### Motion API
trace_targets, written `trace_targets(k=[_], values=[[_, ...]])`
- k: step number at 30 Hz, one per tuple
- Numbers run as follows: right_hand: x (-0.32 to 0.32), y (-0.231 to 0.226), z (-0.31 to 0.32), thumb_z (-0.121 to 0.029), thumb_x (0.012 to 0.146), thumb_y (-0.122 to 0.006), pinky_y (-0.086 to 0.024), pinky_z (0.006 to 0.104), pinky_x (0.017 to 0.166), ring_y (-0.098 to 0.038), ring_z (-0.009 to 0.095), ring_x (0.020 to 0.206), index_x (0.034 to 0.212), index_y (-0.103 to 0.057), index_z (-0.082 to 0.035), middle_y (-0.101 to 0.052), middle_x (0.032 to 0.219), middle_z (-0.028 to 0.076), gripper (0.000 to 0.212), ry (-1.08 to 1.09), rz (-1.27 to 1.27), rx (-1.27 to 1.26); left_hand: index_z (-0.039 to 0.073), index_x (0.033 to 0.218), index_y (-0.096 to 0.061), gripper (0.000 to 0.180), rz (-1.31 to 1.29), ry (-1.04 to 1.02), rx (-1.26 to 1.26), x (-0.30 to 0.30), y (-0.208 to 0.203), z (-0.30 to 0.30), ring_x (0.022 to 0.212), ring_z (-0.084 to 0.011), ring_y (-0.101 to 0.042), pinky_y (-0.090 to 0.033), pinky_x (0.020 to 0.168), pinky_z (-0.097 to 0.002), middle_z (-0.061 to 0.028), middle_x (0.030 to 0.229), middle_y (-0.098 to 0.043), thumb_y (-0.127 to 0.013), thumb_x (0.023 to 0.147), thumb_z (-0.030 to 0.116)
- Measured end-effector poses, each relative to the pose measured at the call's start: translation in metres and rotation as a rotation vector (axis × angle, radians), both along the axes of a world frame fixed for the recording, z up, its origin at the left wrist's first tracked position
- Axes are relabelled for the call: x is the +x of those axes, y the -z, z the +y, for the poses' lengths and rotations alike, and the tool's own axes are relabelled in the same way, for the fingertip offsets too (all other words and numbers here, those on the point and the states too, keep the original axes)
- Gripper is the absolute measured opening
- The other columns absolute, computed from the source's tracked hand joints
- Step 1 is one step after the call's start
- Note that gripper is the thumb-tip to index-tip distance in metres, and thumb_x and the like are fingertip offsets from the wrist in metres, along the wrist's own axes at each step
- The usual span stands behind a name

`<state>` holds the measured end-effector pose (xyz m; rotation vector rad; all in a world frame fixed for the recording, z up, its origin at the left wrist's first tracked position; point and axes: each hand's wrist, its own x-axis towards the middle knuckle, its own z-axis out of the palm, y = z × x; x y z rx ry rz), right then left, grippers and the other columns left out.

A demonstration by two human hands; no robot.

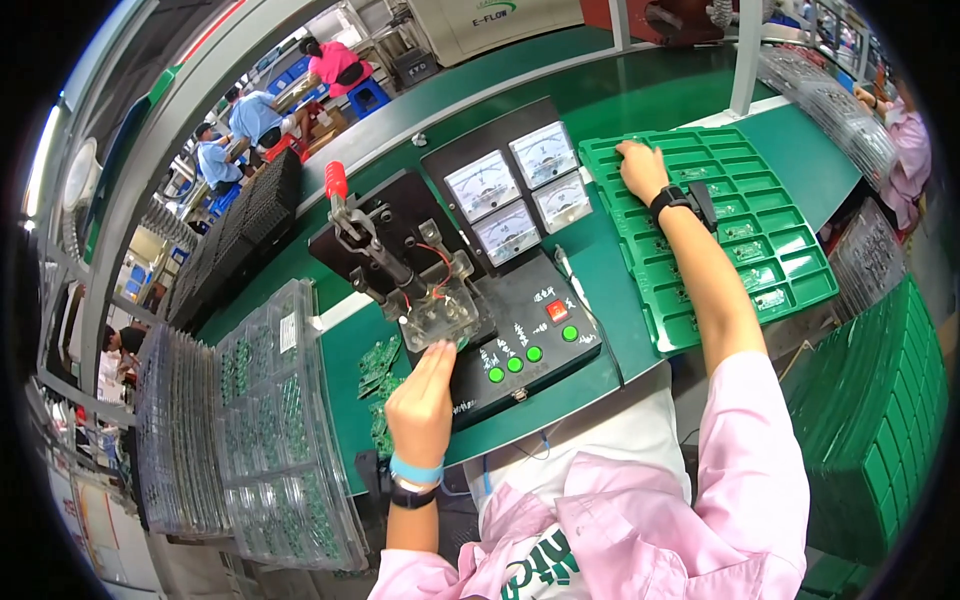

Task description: The person takes circuit boards from a tray, places them into a testing machine, and presses buttons. After the machine lights up, the person removes the boards and sorts them into piles on the table.

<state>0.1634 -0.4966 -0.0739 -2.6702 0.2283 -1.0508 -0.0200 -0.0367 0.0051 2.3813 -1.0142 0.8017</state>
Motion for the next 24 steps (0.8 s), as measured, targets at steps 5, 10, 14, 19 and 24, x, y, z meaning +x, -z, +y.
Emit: trace_targets(k=[5, 10, 14, 19, 24], values=[[-0.024, -0.07, 0.016, 0.0, 0.082, -0.052, -0.044, 0.0418, 0.1, -0.057, 0.035, 0.115, 0.11, -0.064, -0.001, -0.062, 0.123, 0.018, 0.031, -0.013, -0.191, -0.084, -0.002, 0.114, -0.064, 0.035, 0.075, -0.065, 0.017, 0.008, 0.015, -0.017, 0.105, -0.0337, -0.064, -0.052, 0.09, -0.0413, -0.0186, 0.11, -0.067, -0.058, 0.08, -0.005], [-0.065, -0.169, 0.125, -0.002, 0.084, -0.056, -0.044, 0.0396, 0.1, -0.055, 0.033, 0.117, 0.113, -0.063, -0.003, -0.059, 0.127, 0.014, 0.03, -0.367, -0.538, -0.072, -0.005, 0.124, -0.055, 0.042, 0.11, -0.164, 0.136, -0.005, 0.021, -0.029, 0.126, -0.034, -0.05, -0.042, 0.103, -0.0444, -0.0213, 0.129, -0.056, -0.059, 0.086, 0.012], [-0.089, -0.196, 0.222, -0.01, 0.088, -0.058, -0.044, 0.0385, 0.098, -0.055, 0.033, 0.115, 0.114, -0.062, -0.003, -0.059, 0.125, 0.015, 0.028, -0.7, -0.558, -0.075, -0.007, 0.13, -0.049, 0.056, 0.161, -0.129, 0.107, -0.004, 0.014, -0.028, 0.123, -0.0387, -0.049, -0.04, 0.102, -0.0453, -0.0233, 0.131, -0.053, -0.066, 0.085, 0.022], [-0.08, -0.216, 0.275, -0.027, 0.092, -0.058, -0.047, 0.0369, 0.093, -0.061, 0.033, 0.105, 0.114, -0.06, 0.001, -0.065, 0.113, 0.018, 0.035, -0.874, -0.318, 0.137, -0.006, 0.133, -0.047, 0.066, 0.229, -0.064, 0.064, -0.004, 0.009, -0.035, 0.122, -0.038, -0.049, -0.038, 0.103, -0.0454, -0.0231, 0.132, -0.052, -0.07, 0.082, 0.031], [-0.078, -0.237, 0.284, -0.036, 0.081, -0.064, -0.052, 0.0382, 0.084, -0.067, 0.033, 0.094, 0.115, -0.059, 0.004, -0.068, 0.101, 0.023, 0.053, -0.868, 0.236, 0.48, -0.005, 0.137, -0.044, 0.079, 0.222, -0.174, 0.169, -0.026, 0.019, -0.033, 0.135, -0.0372, -0.038, -0.03, 0.109, -0.0481, -0.0223, 0.143, -0.044, -0.069, 0.081, 0.044]])
